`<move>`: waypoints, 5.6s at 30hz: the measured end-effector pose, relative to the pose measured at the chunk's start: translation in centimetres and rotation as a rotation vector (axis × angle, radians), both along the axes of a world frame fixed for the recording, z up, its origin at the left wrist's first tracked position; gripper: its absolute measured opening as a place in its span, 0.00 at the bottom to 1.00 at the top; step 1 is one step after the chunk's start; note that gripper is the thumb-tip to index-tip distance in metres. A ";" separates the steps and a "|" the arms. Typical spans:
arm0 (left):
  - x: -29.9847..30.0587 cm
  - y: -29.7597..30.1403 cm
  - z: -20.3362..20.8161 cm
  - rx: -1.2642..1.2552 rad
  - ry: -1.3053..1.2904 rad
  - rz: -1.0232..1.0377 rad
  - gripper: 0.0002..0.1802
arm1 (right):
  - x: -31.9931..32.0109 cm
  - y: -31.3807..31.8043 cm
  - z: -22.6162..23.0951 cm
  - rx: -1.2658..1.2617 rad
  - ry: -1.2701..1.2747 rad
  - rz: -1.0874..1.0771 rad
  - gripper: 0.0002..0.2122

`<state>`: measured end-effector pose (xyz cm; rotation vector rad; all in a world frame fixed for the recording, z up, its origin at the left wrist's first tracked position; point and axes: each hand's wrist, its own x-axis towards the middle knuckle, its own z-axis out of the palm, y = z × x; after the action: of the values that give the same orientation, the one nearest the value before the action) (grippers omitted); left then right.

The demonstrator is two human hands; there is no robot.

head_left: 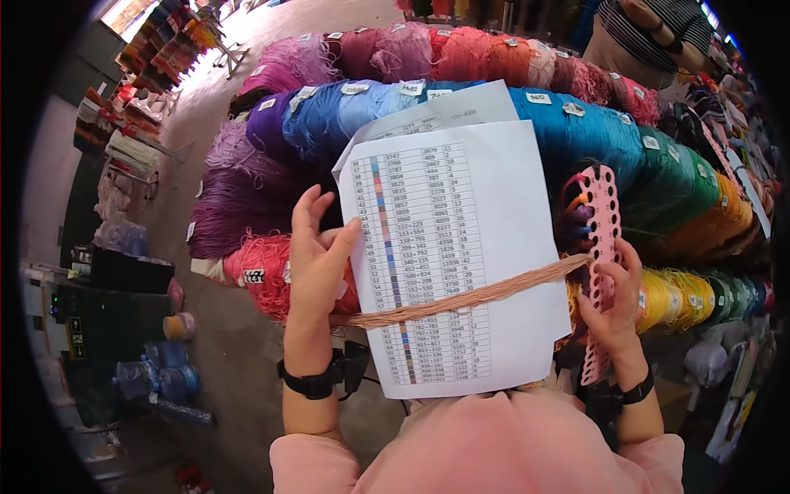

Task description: The person pulls strands of thread from bundles on a rack, loops them through holes in a pink plastic organizer, and checks a printed chart. This process is repeated with different colors of thread while the person refers to the chart and handles the organizer by hand.

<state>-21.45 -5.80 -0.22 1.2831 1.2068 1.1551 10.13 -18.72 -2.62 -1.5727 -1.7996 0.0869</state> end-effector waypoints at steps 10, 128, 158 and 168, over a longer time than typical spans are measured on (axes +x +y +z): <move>0.1 -0.3 0.2 -0.039 -0.143 -0.114 0.33 | 0.0 -0.2 -0.1 0.020 0.011 -0.016 0.22; 68.7 -21.4 14.9 0.302 0.717 -1.510 0.04 | 70.4 -14.8 1.5 0.040 0.647 -0.814 0.06; 91.8 -23.1 3.5 -0.702 -0.303 -1.000 0.09 | 68.6 -21.8 3.3 -0.027 1.542 -0.096 0.04; 90.9 -23.1 3.9 -0.726 -0.466 -1.164 0.11 | 68.2 -22.5 3.3 0.065 1.595 -0.061 0.04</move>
<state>69.42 -28.94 3.63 0.8173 0.2969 0.0843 78.31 -41.21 0.73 -0.8900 -0.4564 0.9333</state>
